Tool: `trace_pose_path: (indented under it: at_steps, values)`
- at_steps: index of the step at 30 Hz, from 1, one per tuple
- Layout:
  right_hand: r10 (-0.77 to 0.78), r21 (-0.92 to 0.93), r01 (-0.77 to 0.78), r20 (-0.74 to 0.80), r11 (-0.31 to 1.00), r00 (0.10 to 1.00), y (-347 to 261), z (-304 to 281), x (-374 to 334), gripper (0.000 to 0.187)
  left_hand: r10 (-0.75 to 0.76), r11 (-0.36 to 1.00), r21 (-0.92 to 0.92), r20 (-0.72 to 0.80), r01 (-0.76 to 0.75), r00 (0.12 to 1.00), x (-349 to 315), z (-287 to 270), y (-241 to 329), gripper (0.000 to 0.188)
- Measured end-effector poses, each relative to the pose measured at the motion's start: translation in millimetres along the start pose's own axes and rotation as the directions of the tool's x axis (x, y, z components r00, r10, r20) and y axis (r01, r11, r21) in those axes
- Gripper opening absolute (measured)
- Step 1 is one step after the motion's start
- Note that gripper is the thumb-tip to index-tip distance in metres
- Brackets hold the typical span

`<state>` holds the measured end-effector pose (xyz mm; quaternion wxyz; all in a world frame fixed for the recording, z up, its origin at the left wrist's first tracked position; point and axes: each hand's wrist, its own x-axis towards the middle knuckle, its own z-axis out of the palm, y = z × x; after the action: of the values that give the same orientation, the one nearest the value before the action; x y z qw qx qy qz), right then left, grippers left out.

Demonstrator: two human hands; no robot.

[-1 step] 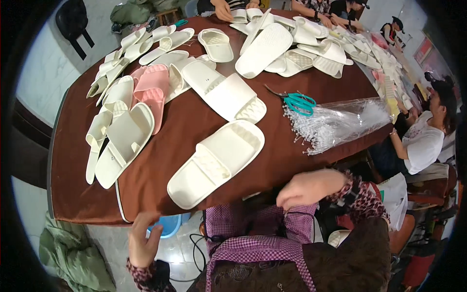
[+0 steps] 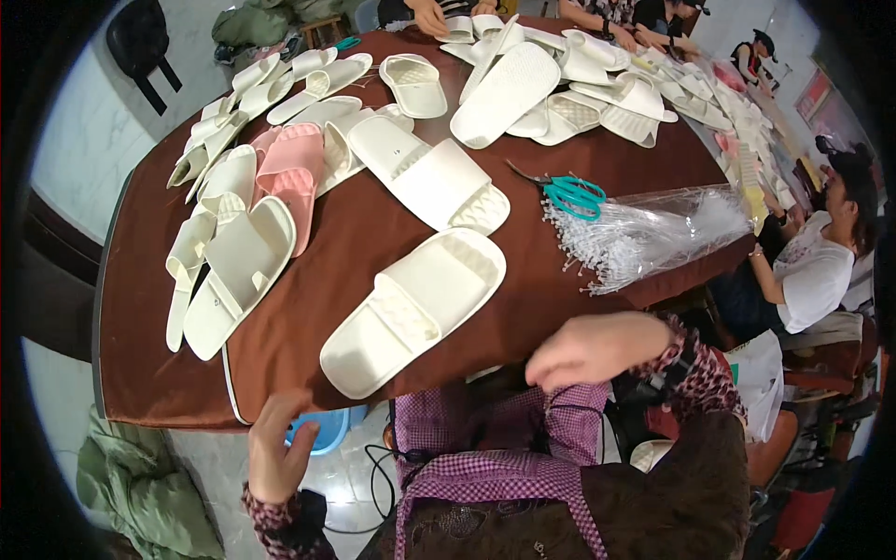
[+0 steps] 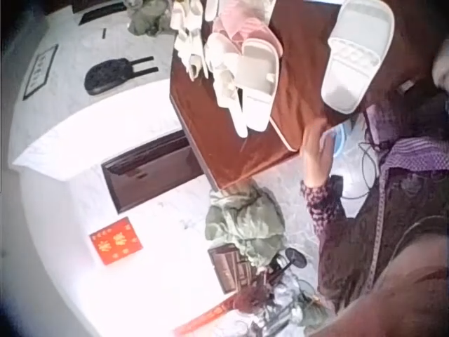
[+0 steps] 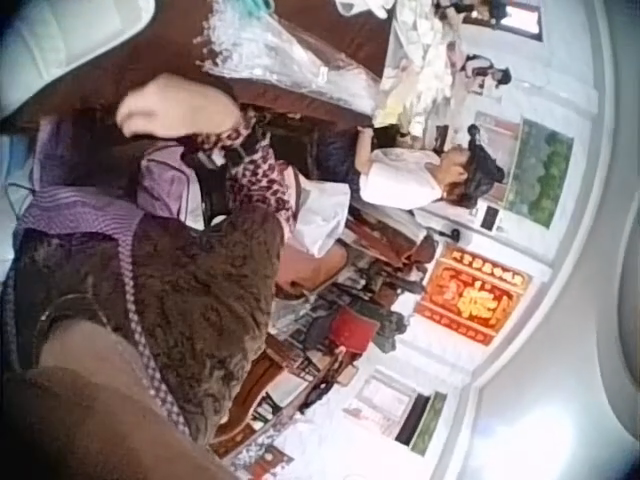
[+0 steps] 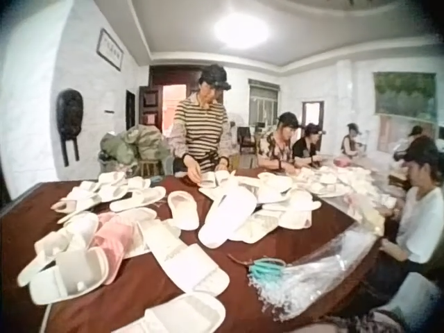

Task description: Manually thread and secure components for white and pink slippers at a workstation.

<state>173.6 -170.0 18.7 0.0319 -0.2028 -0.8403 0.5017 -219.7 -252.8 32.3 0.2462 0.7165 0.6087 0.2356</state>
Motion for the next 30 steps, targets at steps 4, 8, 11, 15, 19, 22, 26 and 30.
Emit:
trace_pose_path:
  at_steps: [4,8,11,15,19,22,26,30]
  values:
    - [0.003,-0.162,-0.071,-0.385,0.984,0.923,-13.2,-55.1,15.3,0.021,0.267,0.943,0.206,0.006,-0.262,0.964,41.8,19.3,5.4,0.056]
    - [-0.15,-0.403,-0.129,-0.59,0.906,0.794,0.0,-104.2,55.3,0.026,0.315,0.882,0.315,0.159,-0.351,0.936,55.6,36.0,5.3,0.08]
    - [-0.284,-0.522,-0.079,-0.578,0.849,0.765,23.2,-122.7,95.9,0.032,0.322,0.854,0.362,0.195,-0.373,0.926,59.7,47.6,15.4,0.081]
    - [-0.137,-0.577,-0.248,-0.542,0.778,0.829,32.0,-127.1,135.5,0.037,0.331,0.804,0.48,0.127,-0.35,0.935,59.2,55.0,16.9,0.074]
    - [-0.088,-0.607,-0.272,-0.495,0.747,0.864,21.1,-147.3,130.5,0.03,0.344,0.82,0.457,0.088,-0.345,0.935,52.3,52.3,12.5,0.072]
    - [-0.127,-0.666,-0.323,-0.533,0.672,0.836,-6.8,-161.5,104.3,0.022,0.286,0.837,0.482,0.015,-0.257,0.958,46.9,47.8,9.6,0.072]
    - [-0.082,-0.735,-0.387,-0.512,0.557,0.855,-46.7,-153.3,59.4,0.017,0.278,0.825,0.524,-0.047,-0.214,0.959,55.2,41.8,11.1,0.066]
    - [-0.027,-0.778,-0.249,-0.323,0.576,0.946,-71.1,-109.1,50.5,0.009,0.285,0.813,0.553,-0.111,-0.179,0.952,76.3,45.5,0.3,0.061]
